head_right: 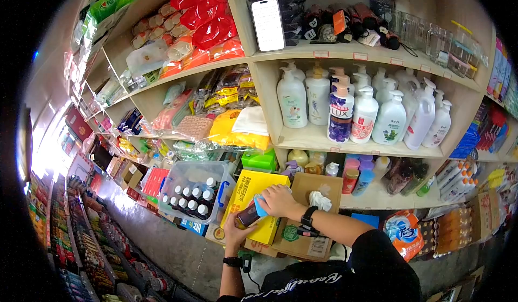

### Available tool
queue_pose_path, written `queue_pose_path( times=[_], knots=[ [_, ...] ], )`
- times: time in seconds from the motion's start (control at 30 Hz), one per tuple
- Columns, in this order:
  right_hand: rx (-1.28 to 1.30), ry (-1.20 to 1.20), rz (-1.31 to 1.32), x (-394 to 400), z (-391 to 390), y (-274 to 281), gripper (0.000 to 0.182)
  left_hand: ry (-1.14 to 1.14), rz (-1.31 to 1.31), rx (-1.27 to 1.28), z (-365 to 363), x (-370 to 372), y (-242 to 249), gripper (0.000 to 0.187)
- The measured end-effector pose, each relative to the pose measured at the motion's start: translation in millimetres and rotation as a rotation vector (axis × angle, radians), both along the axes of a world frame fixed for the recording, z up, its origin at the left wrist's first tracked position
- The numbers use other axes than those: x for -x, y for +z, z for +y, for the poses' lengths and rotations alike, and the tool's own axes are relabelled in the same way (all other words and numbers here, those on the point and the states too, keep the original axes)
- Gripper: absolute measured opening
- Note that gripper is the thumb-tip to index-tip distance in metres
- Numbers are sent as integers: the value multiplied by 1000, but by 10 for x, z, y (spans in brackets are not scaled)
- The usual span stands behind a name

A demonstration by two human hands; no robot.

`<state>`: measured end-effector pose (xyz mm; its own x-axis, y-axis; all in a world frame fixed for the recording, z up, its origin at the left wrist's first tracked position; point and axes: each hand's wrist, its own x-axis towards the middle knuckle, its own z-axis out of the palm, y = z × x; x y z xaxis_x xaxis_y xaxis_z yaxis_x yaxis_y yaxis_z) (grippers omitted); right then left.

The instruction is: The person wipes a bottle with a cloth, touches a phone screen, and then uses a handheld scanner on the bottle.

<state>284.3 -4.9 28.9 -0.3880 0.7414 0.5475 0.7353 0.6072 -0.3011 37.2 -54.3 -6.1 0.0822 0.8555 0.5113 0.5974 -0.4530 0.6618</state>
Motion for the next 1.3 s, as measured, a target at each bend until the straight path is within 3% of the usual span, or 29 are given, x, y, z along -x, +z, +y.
queue_pose_path(
  times=[0.2, 0.7, 1.0, 1.2, 1.3],
  knots=[
    [5, 4, 30, -6, -13, 35, 34, 41, 50, 88, -35, 2, 27, 72],
    [-82, -77, -10, 134, -8, -30, 30, 33, 38, 13, 0, -16, -7, 74],
    [-134, -54, -147, 526, -107, 61, 31, 119, -65, 259, -19, -10, -76, 80],
    [-157, -8, -179, 859, -185, -29, 34, 25, -266, 120, 29, -26, -234, 85],
    [-152, 2, -144, 888, -218, -8, 34, 16, -234, 182, 10, 25, -232, 89]
  ],
)
